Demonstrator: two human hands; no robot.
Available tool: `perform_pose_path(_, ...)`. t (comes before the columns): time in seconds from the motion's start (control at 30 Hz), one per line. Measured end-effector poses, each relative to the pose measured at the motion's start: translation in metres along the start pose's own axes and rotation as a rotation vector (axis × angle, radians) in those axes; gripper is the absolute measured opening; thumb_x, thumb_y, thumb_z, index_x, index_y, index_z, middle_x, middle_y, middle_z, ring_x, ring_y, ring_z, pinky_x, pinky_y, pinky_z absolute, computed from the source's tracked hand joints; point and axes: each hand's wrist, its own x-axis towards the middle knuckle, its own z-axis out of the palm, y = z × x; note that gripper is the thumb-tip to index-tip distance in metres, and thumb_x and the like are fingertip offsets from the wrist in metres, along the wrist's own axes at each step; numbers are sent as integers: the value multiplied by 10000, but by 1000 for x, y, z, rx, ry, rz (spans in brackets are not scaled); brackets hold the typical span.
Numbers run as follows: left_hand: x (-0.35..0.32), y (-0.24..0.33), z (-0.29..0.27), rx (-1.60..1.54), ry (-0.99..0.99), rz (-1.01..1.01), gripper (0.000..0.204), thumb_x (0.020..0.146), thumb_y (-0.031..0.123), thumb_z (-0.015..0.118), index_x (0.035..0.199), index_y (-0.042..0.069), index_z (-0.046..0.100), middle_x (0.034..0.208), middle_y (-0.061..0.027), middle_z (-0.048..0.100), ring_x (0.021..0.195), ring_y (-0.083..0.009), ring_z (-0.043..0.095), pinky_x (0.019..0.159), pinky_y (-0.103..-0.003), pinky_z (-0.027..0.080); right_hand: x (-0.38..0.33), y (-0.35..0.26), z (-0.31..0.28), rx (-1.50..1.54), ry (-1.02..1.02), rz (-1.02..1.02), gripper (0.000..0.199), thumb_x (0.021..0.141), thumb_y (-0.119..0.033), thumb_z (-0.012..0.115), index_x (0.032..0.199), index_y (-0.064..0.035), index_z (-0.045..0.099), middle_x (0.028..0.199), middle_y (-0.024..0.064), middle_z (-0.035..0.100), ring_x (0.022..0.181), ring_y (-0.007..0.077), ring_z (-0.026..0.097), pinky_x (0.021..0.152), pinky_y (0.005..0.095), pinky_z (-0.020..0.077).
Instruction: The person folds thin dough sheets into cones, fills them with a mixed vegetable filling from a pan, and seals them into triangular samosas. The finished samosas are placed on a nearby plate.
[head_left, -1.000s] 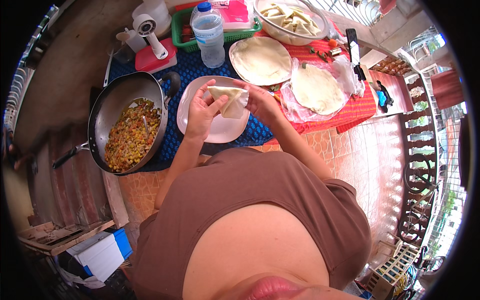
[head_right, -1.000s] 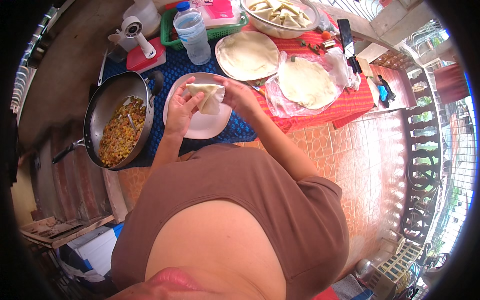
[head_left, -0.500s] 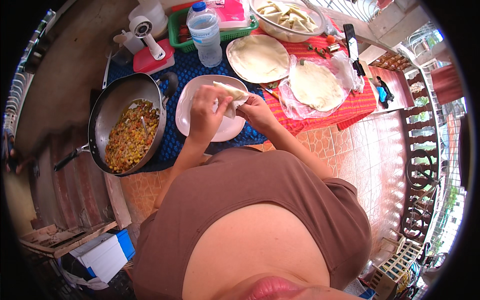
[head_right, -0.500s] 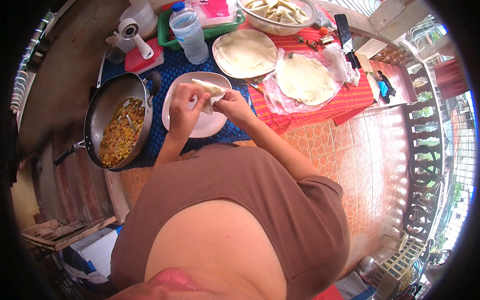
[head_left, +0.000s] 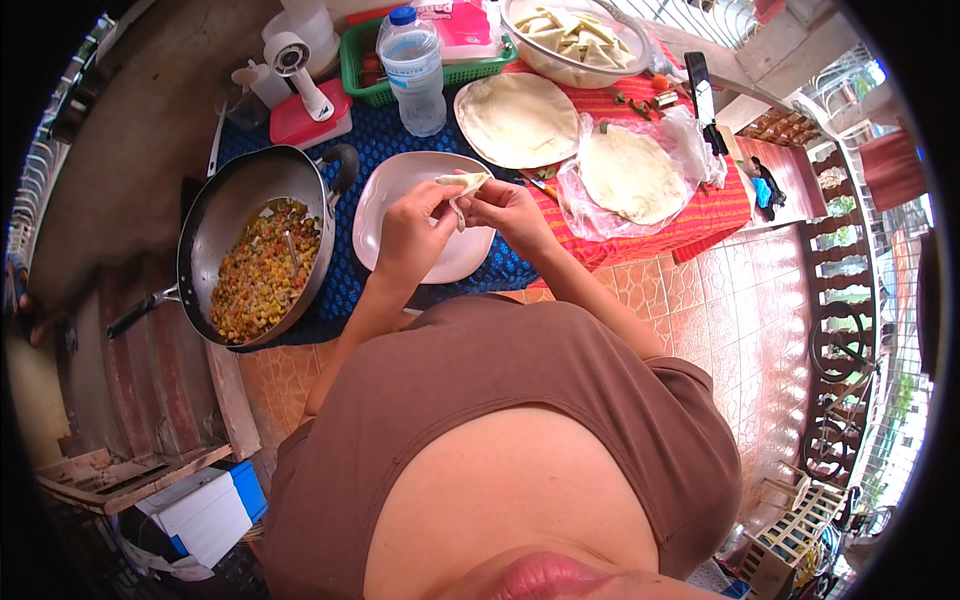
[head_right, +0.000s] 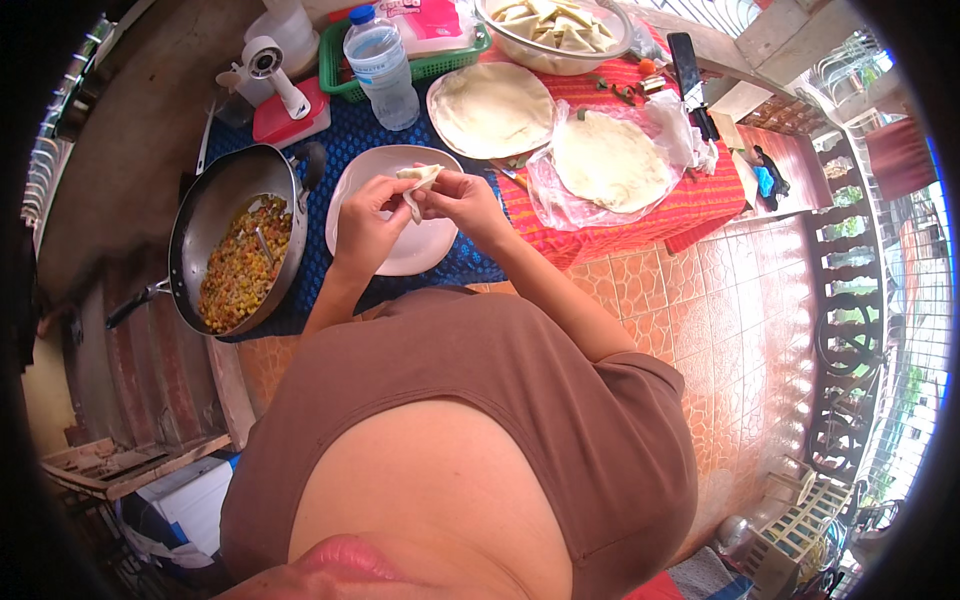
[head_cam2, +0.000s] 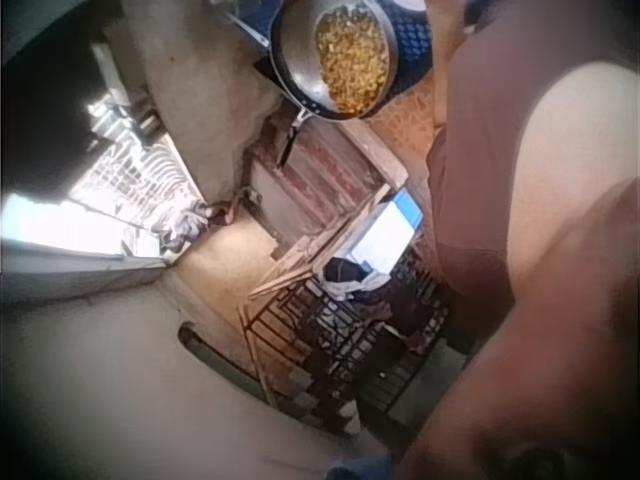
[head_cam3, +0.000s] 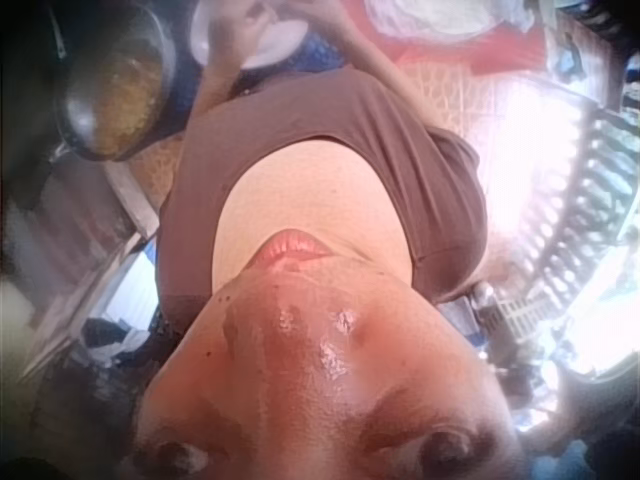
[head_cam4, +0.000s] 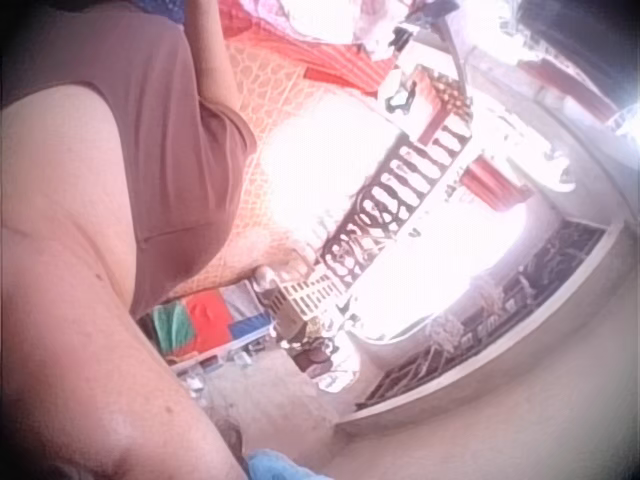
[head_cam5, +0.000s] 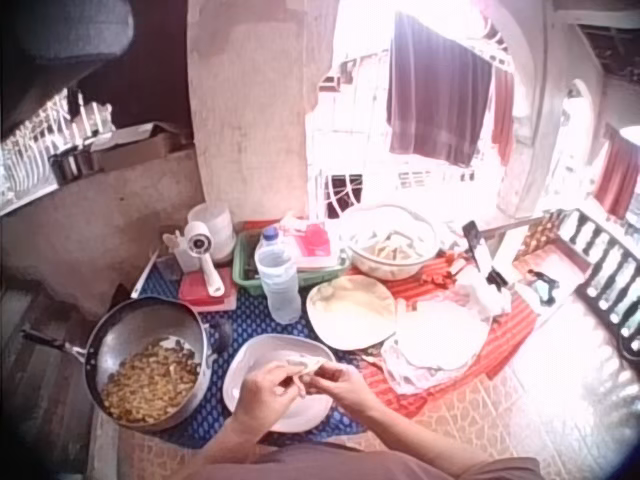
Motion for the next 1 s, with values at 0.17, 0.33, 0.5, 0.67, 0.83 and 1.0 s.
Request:
perform_pose_path(0.17,0,-3,-6,-273,-57,-149,246,790,-44,646,1033,-4,646,879,-46,653,785,-122,653,709,-236,528,-2,-5,8,43,0,10,403,869,-169,673,1233,-51,547,1043,36,653,909,91,622,788,245,513)
perform_pose_path(0.33,-1,9,-4,-303,66,-198,211,803,-16,654,1008,1,607,849,-35,645,759,-93,632,705,-227,520,6,2,0,95,3,-8,359,848,-144,664,1170,-39,546,1003,89,654,890,147,642,764,260,522)
perform_pose_path(0.5,5,17,-6,-74,88,-115,196,796,2,665,981,17,602,826,-45,641,719,-98,626,659,-232,510,7,13,-5,87,87,-28,294,859,-106,623,1132,-35,541,991,103,650,858,144,643,737,275,532)
perform_pose_path(0.67,-1,-2,-6,-7,-99,-167,146,824,59,642,953,17,588,797,-78,629,688,-124,611,615,-253,484,5,5,1,63,19,-24,312,884,-135,632,1164,-41,532,1024,66,642,895,118,625,761,269,525)
perform_pose_path(0.83,0,-9,-8,24,-201,-73,99,882,105,572,895,11,543,749,-110,586,664,-180,576,595,-306,439,5,5,1,56,9,-31,313,899,-160,626,1173,-42,533,1012,61,641,887,113,624,770,269,525)
perform_pose_path(1.0,-1,1,-9,-84,-166,-29,71,894,79,541,872,18,512,728,-131,552,648,-240,539,588,-342,417,4,-2,6,102,23,-34,280,878,-108,606,1143,-39,548,969,69,649,841,105,622,737,248,513)
